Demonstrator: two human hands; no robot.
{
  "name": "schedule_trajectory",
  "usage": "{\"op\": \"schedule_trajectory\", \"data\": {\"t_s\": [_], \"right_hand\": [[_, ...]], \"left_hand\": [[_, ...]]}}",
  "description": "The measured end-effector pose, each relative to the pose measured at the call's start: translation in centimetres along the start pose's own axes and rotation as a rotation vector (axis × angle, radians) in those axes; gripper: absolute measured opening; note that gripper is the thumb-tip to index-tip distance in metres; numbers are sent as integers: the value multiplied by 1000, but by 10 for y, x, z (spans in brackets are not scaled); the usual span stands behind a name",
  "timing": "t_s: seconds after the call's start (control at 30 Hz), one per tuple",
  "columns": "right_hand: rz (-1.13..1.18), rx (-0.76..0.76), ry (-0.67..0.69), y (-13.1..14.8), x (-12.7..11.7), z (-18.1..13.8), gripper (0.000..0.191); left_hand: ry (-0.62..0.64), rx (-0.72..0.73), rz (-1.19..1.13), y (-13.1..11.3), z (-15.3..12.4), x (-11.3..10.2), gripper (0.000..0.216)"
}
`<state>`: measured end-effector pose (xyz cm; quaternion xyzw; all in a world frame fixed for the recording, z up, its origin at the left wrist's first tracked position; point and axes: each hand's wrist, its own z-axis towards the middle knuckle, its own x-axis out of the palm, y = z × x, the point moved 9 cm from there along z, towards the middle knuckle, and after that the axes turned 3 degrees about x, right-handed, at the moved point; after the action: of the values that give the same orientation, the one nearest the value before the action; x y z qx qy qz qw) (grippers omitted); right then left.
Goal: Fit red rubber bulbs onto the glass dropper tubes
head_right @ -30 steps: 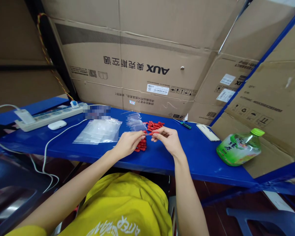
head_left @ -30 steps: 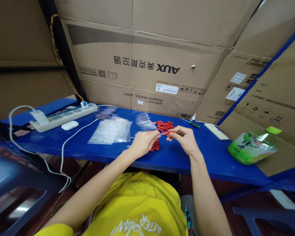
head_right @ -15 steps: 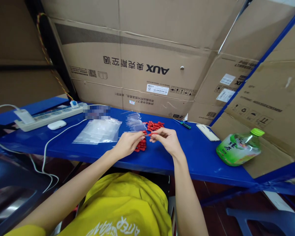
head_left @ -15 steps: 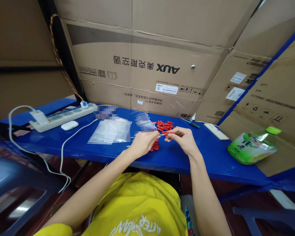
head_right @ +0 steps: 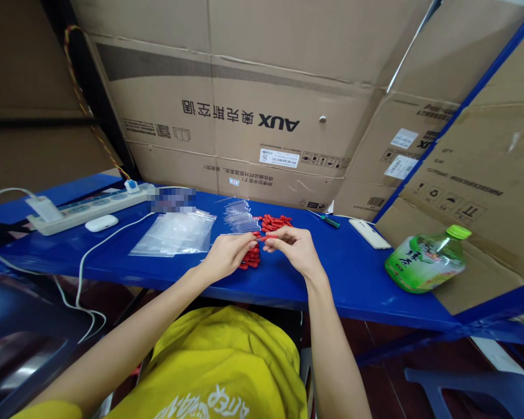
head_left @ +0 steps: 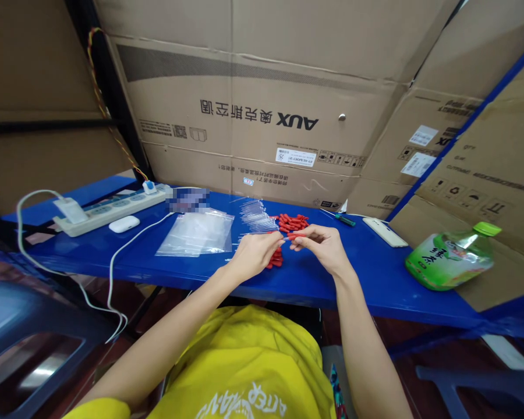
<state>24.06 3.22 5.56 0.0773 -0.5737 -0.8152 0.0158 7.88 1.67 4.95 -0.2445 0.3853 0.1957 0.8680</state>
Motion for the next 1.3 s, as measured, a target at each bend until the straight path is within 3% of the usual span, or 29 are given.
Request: {"op": "schedule_trajectory", "data": {"t_s": [0.27, 0.53, 0.77, 1.0, 1.1, 1.3], "right_hand": [[-10, -25, -33, 3, 0, 1, 39], [-18, -69, -167, -4, 7, 7, 36], [-378, -145, -233, 0, 14, 10, 21], [-730, -15, -165, -18, 27, 13, 17], [-826, 58, -196, -23, 26, 11, 19], [-930, 94, -133, -27, 35, 10, 28]], "left_hand": [[12, -68, 48, 6, 1, 0, 39], [37, -164, 73, 21, 3, -4, 38], [33, -147, 106, 37, 5, -21, 36], [-13, -195, 134, 67, 0, -17, 23], [-20, -201, 112, 65, 0, -13, 24], [-64, -212, 91, 60, 0, -16, 25]]}}
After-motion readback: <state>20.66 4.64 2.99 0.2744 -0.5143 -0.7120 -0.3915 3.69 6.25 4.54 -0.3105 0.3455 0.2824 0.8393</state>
